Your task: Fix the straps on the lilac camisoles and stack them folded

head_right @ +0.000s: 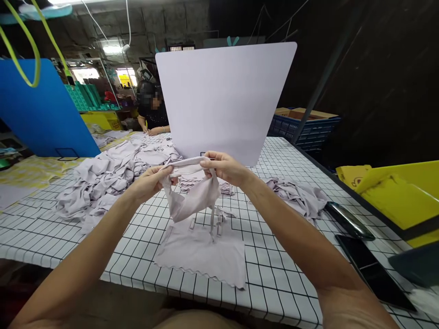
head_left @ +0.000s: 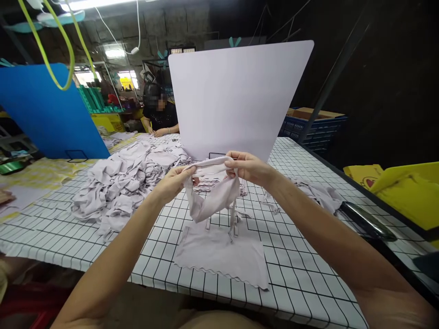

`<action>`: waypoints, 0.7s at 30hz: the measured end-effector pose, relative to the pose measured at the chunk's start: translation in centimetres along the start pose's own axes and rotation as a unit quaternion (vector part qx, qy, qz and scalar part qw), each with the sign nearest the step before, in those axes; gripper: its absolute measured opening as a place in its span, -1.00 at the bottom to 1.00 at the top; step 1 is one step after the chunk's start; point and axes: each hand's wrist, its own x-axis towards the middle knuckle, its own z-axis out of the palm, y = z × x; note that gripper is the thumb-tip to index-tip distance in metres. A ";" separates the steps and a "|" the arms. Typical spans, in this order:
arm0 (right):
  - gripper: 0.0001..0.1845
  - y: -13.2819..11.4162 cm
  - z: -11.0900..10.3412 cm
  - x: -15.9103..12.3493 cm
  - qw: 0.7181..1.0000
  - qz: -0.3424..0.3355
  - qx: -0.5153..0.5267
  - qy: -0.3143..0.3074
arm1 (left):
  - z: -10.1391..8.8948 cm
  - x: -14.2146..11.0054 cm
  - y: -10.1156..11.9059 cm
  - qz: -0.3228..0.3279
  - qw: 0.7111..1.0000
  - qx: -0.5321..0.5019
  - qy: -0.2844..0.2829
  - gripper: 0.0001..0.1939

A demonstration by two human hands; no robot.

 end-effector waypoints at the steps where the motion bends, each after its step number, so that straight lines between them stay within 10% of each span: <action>1: -0.66 0.0 -0.2 -0.1 1.000 0.003 0.005 0.001 | -0.3 0.0 0.1 -0.007 1.000 -0.010 0.013 -0.55; 6: -0.63 -0.2 -1.3 -0.7 0.999 0.031 -0.016 0.013 | -1.7 0.0 1.0 0.016 0.997 -0.028 0.064 -0.63; 12: -0.75 0.5 -1.8 -0.1 0.927 0.031 -0.365 0.083 | -1.8 0.0 2.4 0.082 0.990 0.011 0.115 -0.74; 21: -0.51 0.9 -2.1 -0.9 0.995 0.055 -0.086 0.006 | -2.7 -0.3 2.2 0.039 0.984 -0.092 0.150 -0.90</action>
